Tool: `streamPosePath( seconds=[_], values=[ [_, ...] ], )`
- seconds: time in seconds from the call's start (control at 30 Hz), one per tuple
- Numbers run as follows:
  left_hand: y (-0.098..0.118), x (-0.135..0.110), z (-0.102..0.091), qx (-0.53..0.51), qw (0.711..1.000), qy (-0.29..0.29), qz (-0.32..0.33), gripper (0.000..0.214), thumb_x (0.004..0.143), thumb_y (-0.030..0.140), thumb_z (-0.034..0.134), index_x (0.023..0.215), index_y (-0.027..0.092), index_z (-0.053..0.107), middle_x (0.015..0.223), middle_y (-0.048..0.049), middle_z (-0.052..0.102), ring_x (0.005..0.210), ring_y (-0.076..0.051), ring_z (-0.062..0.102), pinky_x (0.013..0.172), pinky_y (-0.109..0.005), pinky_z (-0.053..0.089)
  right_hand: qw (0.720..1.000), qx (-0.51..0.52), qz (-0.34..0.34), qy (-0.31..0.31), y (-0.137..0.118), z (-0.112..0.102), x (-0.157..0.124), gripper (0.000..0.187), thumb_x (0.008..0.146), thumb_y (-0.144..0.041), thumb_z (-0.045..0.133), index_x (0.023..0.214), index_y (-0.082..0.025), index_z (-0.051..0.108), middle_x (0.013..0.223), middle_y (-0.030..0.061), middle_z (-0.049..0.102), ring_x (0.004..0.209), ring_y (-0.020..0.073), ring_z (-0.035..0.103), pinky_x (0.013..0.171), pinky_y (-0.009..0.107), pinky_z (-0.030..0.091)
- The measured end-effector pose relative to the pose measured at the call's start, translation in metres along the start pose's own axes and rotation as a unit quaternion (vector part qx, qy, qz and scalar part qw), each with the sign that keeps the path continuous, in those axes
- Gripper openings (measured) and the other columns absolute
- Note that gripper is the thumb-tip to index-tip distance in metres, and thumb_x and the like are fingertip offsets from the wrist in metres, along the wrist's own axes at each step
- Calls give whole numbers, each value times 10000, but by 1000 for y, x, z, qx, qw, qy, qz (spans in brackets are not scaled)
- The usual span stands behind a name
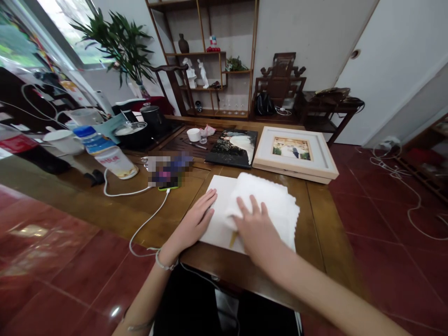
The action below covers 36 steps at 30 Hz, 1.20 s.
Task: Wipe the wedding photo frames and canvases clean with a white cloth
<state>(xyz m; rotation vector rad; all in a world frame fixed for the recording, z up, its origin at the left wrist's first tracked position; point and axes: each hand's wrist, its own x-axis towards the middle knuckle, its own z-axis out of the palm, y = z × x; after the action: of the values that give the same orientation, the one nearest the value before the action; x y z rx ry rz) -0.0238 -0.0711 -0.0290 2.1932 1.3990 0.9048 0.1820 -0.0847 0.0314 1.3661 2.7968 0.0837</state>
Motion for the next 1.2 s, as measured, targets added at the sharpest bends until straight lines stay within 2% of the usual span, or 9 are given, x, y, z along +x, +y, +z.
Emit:
streamPosePath(
  seconds=[0.13, 0.23, 0.37, 0.5, 0.63, 0.73, 0.87, 1.0, 1.2],
  values=[
    [0, 0, -1, -6, 1000, -8, 2, 439, 965, 249, 332, 1390, 149, 372, 1485, -120, 324, 1398, -204, 244, 1152, -457, 238, 985, 59, -164, 9, -49, -1, -43, 204, 801, -200, 596, 951, -249, 725, 1328, 136, 525, 1186, 436, 475, 876, 603, 461],
    [-1, 0, -2, -17, 1000, -8, 8, 443, 969, 277, 342, 1399, 171, 359, 1493, -112, 311, 1402, -207, 230, 1150, -462, 239, 967, 103, -229, -31, -56, -5, -55, 116, 783, -244, 625, 831, -220, 728, 1315, 108, 547, 1201, 384, 482, 919, 535, 469],
    [-1, -1, -3, -22, 1000, -9, 13, 440, 970, 260, 339, 1406, 199, 349, 1497, -97, 305, 1402, -206, 230, 1147, -470, 249, 965, 170, -186, -76, -36, -24, -49, 445, 712, -107, 563, 1128, -250, 626, 1369, 42, 506, 1245, 252, 465, 1021, 424, 413],
    [-1, 0, -2, -11, 1000, -7, 16, 440, 966, 237, 330, 1404, 204, 357, 1488, -97, 325, 1394, -215, 253, 1143, -485, 252, 983, 130, -129, -14, -6, -37, -29, 643, 680, 13, 446, 1235, -298, 542, 1429, 9, 431, 1308, 255, 381, 1065, 497, 339],
    [-1, 0, -1, 1, 1000, 1, 13, 440, 965, 254, 334, 1394, 167, 373, 1481, -111, 335, 1393, -216, 255, 1146, -462, 247, 997, -6, -13, 82, 24, -31, 2, 585, 750, 79, 376, 1241, -186, 548, 1468, 100, 356, 1302, 332, 371, 976, 499, 431],
    [0, 0, 0, 1, 1000, 0, 9, 441, 963, 255, 340, 1395, 172, 373, 1487, -102, 326, 1393, -216, 255, 1147, -448, 250, 992, -57, -16, 113, 33, -19, 22, 479, 819, 52, 383, 1204, -160, 575, 1492, 105, 296, 1333, 375, 292, 990, 536, 402],
    [2, 2, -2, -8, 1000, 0, 21, 448, 954, 206, 340, 1401, 197, 367, 1479, -83, 345, 1393, -213, 256, 1154, -458, 234, 994, -53, -77, 60, 15, -7, 25, 448, 802, 51, 429, 1140, -179, 613, 1435, 89, 412, 1310, 365, 341, 1001, 549, 385],
    [2, 2, -5, -28, 999, -11, 45, 490, 933, 164, 373, 1417, 231, 341, 1493, -72, 319, 1403, -227, 224, 1155, -474, 231, 995, -19, -98, 12, -21, -14, -2, 351, 764, -41, 553, 1072, -183, 646, 1328, 133, 531, 1231, 381, 450, 938, 529, 448],
    [1, 0, -7, -45, 997, -19, 54, 533, 916, 185, 434, 1430, 251, 311, 1508, -79, 282, 1406, -242, 216, 1148, -474, 248, 991, 54, -123, -3, -42, -17, -24, 299, 765, -134, 566, 1043, -196, 656, 1333, 150, 524, 1217, 363, 472, 962, 499, 433]
  ],
)
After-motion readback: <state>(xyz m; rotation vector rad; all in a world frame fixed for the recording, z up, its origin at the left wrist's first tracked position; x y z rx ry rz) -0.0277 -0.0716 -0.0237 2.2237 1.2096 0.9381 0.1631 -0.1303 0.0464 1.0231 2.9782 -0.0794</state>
